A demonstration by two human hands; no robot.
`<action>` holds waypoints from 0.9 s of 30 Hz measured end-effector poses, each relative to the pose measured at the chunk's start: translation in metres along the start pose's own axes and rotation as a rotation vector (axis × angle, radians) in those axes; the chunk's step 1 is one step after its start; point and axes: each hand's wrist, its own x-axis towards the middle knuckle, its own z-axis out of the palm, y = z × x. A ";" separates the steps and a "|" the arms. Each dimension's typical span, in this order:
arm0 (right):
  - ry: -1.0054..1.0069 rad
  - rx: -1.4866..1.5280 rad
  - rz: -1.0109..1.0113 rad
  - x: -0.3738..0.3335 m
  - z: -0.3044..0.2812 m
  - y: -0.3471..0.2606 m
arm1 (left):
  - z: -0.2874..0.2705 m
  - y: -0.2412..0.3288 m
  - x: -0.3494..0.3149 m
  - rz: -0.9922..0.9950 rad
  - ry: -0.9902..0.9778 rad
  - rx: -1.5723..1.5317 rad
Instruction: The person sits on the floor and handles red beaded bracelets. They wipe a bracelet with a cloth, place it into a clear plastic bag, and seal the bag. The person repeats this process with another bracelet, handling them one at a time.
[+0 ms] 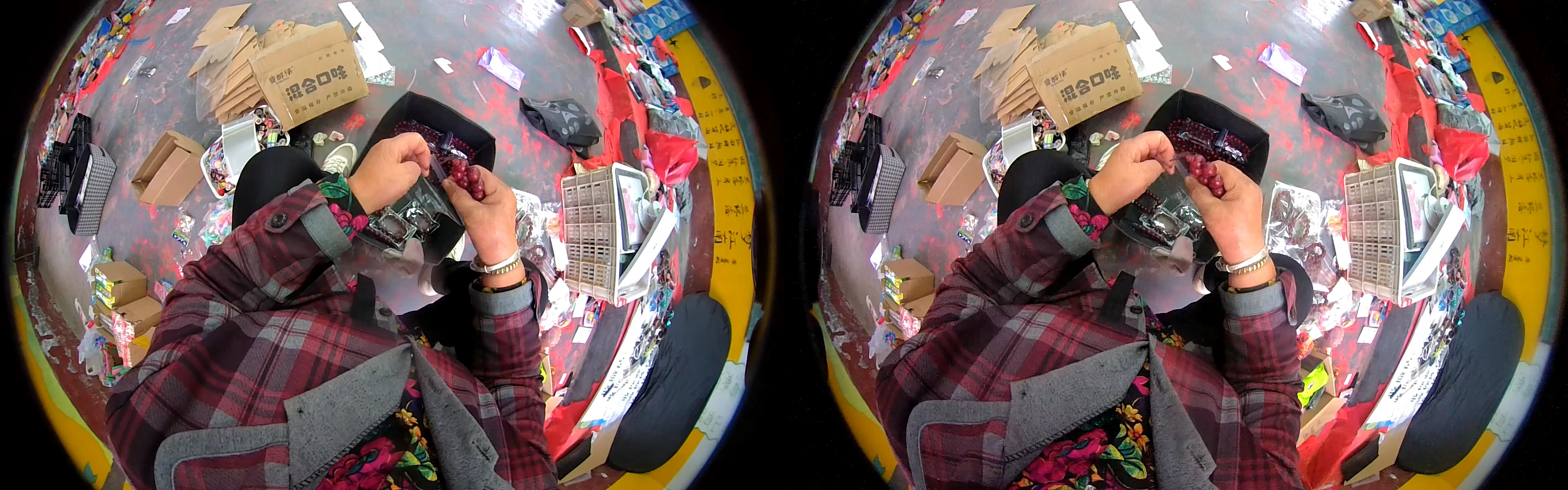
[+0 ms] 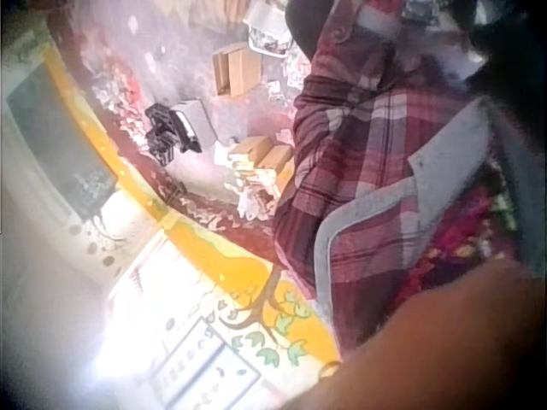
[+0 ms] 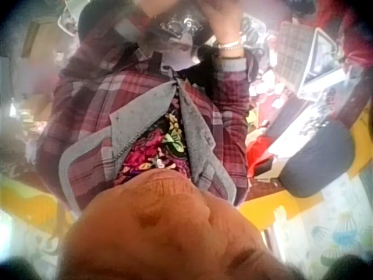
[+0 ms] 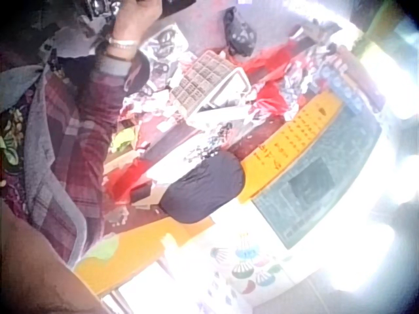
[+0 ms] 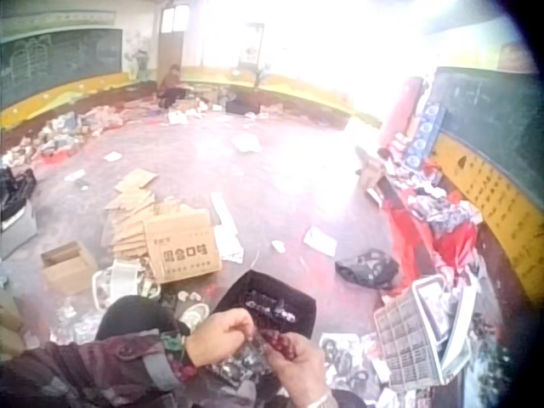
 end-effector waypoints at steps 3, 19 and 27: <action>-0.026 0.188 0.089 0.001 -0.001 -0.003 | 0.004 0.010 -0.002 -0.063 -0.004 -0.111; -0.036 0.043 -0.048 0.000 0.000 0.002 | 0.008 0.012 -0.005 -0.075 0.053 0.096; -0.003 -0.092 -0.072 0.000 -0.001 0.003 | 0.004 0.010 -0.006 -0.079 -0.056 0.214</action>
